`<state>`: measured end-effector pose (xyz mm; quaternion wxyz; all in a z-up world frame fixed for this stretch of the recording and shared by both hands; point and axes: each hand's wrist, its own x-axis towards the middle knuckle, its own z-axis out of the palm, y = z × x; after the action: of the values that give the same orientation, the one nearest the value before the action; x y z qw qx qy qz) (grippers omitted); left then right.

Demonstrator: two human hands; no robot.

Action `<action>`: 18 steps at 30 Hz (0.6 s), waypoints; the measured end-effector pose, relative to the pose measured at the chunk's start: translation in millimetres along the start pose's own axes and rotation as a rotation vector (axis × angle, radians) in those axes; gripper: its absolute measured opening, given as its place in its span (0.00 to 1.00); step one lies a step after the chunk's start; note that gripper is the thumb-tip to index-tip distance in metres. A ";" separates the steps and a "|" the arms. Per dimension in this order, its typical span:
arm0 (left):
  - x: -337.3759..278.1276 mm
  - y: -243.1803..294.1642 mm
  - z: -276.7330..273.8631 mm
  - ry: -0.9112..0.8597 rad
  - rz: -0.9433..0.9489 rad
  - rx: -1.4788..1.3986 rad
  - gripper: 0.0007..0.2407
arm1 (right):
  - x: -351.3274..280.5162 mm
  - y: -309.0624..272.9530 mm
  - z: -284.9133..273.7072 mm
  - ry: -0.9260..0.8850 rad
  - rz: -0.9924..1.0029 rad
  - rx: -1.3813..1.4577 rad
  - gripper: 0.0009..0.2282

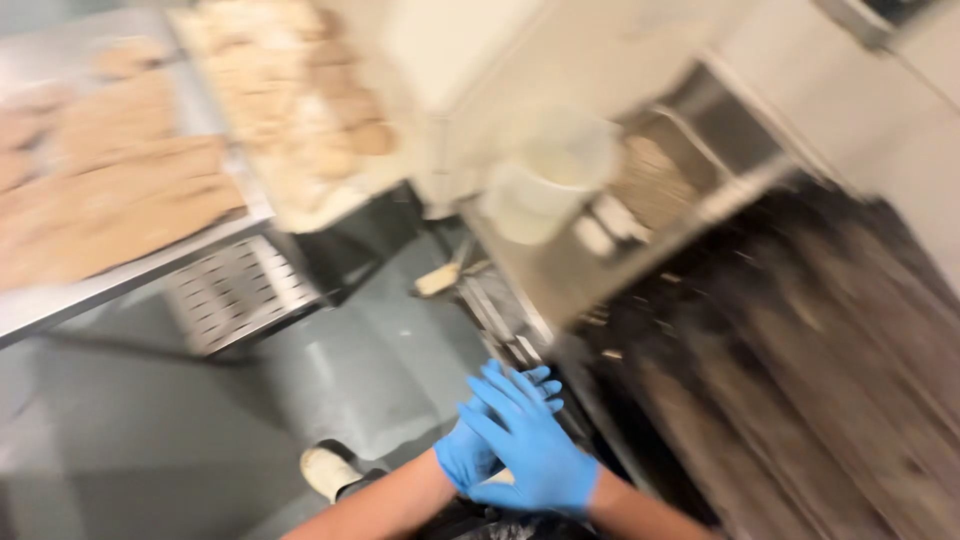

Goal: Shaping pieces of bread dough into long loaves and placing them onto a baking tray.

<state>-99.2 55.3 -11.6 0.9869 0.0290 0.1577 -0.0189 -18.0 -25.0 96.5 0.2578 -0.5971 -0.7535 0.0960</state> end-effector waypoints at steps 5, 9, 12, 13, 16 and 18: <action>-192.9 121.4 -12.0 0.107 0.505 -0.084 0.25 | 185.6 -8.4 125.6 -0.043 -0.206 0.173 0.34; -345.5 189.8 -190.4 0.201 0.901 -0.044 0.18 | 291.9 -0.3 268.7 -0.223 0.220 0.339 0.14; -432.0 246.8 -240.0 0.506 1.005 -0.049 0.20 | 327.8 12.8 344.1 -0.159 0.419 0.433 0.17; -450.3 272.1 -278.6 0.499 1.021 -0.042 0.20 | 343.7 22.2 358.4 -0.153 0.402 0.431 0.17; -493.0 325.7 -357.3 0.520 1.075 -0.014 0.17 | 360.1 50.9 395.1 -0.169 0.647 0.743 0.12; -503.0 380.2 -353.2 0.963 0.979 -0.053 0.07 | 376.4 78.4 401.0 -0.222 0.749 0.803 0.11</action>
<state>-668.7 471.1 -170.1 0.7023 0.0778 0.5478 0.4480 -211.1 418.8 -176.2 0.3324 -0.6653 -0.4166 0.5228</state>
